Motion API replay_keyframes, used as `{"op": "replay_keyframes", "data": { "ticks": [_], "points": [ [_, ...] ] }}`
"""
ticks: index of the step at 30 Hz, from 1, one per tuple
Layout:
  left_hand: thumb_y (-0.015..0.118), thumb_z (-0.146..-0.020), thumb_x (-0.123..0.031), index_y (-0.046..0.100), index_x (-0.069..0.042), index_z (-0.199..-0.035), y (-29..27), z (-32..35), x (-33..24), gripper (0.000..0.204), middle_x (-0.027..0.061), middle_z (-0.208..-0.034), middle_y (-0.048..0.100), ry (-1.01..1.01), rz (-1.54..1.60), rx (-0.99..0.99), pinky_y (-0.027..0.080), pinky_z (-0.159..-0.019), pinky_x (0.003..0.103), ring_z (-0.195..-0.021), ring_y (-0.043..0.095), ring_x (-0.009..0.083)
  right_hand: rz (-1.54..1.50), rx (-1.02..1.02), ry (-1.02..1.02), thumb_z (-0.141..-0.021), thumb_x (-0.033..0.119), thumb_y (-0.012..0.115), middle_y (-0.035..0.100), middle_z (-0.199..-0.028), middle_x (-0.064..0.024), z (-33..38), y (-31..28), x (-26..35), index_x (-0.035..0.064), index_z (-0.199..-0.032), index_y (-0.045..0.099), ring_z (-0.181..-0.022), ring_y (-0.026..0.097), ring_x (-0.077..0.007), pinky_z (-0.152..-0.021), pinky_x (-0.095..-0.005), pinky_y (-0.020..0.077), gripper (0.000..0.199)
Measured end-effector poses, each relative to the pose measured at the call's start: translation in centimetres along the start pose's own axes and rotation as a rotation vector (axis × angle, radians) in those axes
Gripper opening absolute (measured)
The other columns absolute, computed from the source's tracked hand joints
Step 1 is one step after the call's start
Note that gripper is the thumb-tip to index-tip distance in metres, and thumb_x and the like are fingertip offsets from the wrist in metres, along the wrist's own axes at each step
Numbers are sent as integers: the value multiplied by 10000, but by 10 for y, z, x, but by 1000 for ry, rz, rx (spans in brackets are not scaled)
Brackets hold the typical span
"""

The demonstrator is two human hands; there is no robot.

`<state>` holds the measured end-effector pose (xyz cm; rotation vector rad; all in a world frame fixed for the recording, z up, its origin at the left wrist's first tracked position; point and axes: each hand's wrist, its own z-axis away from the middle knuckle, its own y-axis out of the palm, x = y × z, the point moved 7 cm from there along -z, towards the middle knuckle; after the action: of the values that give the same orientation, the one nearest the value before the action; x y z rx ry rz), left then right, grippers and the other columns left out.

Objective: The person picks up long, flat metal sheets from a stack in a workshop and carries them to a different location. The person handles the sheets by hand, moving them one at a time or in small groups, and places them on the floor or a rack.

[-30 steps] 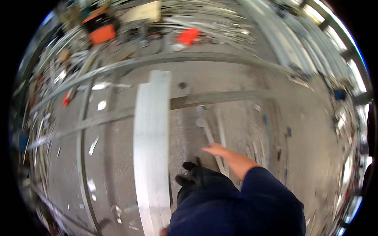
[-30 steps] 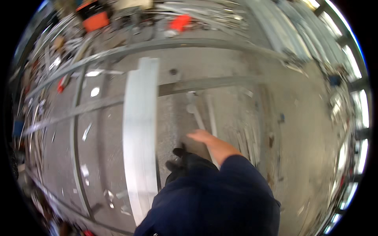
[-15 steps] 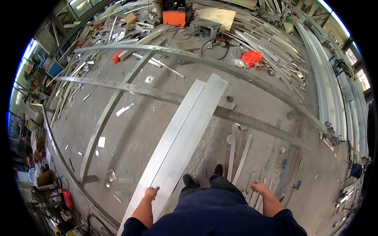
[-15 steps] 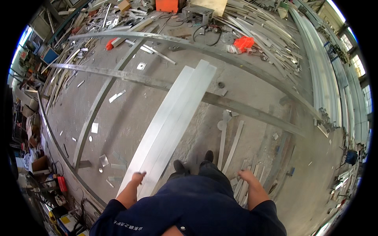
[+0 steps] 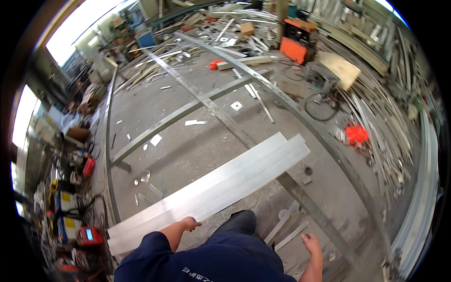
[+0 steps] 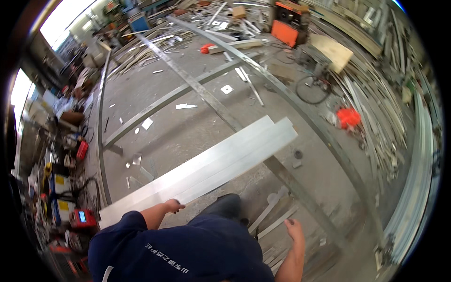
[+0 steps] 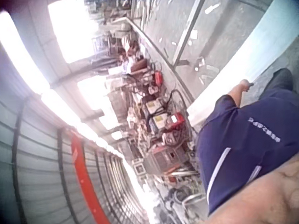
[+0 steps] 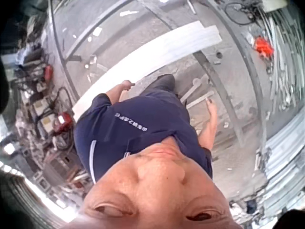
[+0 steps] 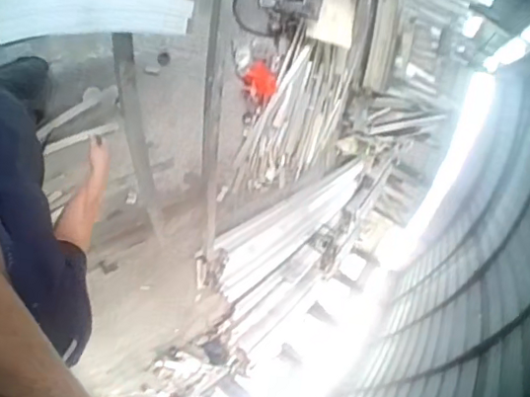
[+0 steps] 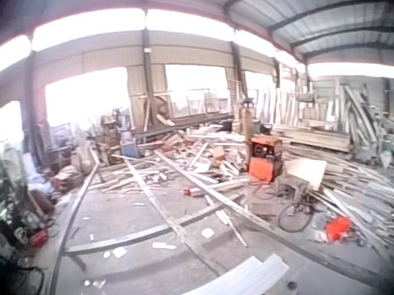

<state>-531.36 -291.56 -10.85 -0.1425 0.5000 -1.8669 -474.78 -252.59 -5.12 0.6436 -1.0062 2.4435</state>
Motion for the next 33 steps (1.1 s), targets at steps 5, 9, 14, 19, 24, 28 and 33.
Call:
{"op": "replay_keyframes", "data": {
  "ticks": [5, 9, 14, 19, 24, 28, 33],
  "points": [
    [620, -850, -545, 725, 17, -909, -18, -48, -136, 575, 133, -804, 715, 135, 81, -6, 547, -681, 379, -655, 682, 244, 111, -219, -73, -876, 357, 670, 698, -1035, -190, -54, -134, 70, -36, -1134, 645, -928, 675, -278, -832, -384, 510, 471],
    [632, -866, -492, 706, 36, -997, -21, -96, -197, 549, 149, -840, 716, 53, 271, -26, 545, -699, 396, -652, 680, 236, 156, -231, -68, -906, 357, 641, 700, -1015, -173, -90, -210, 116, -39, -1141, 639, -936, 672, -259, -843, -374, 509, 460],
    [673, -859, -423, 676, 49, -1039, -54, -122, -330, 505, 135, -803, 702, 166, 361, 28, 529, -620, 354, -635, 670, 208, -90, -278, 180, -918, 374, 634, 686, -901, -92, -89, -288, 28, -16, -1110, 649, -766, 646, -205, -741, -327, 511, 435],
    [675, -885, -364, 627, 78, -1113, -110, -128, -387, 499, 141, -795, 675, 218, 610, -9, 511, -584, 323, -612, 644, 207, -236, -219, 654, -924, 415, 629, 677, -935, -127, -21, -280, -72, -4, -1123, 635, -771, 642, -259, -736, -370, 513, 464],
    [615, -918, -385, 589, 32, -1117, -124, -156, -359, 463, 139, -859, 662, -11, 715, -37, 520, -601, 343, -640, 639, 223, -278, 2, 986, -927, 429, 616, 666, -1047, -173, 7, -268, -77, 14, -1189, 603, -869, 650, -318, -792, -443, 516, 490],
    [625, -911, -395, 594, 16, -1106, -104, -178, -336, 456, 144, -860, 662, -194, 733, -22, 521, -584, 350, -645, 645, 239, -211, -43, 854, -934, 426, 602, 675, -1037, -158, -69, -339, -40, 25, -1214, 602, -866, 660, -289, -778, -434, 521, 489],
    [638, -910, -365, 601, 23, -1084, -79, -191, -359, 427, 151, -817, 662, -311, 834, -53, 502, -524, 369, -587, 637, 251, -78, -138, 542, -916, 387, 628, 693, -970, -144, -242, -463, 47, -19, -1114, 645, -781, 649, -237, -678, -368, 512, 452]
  ]
}}
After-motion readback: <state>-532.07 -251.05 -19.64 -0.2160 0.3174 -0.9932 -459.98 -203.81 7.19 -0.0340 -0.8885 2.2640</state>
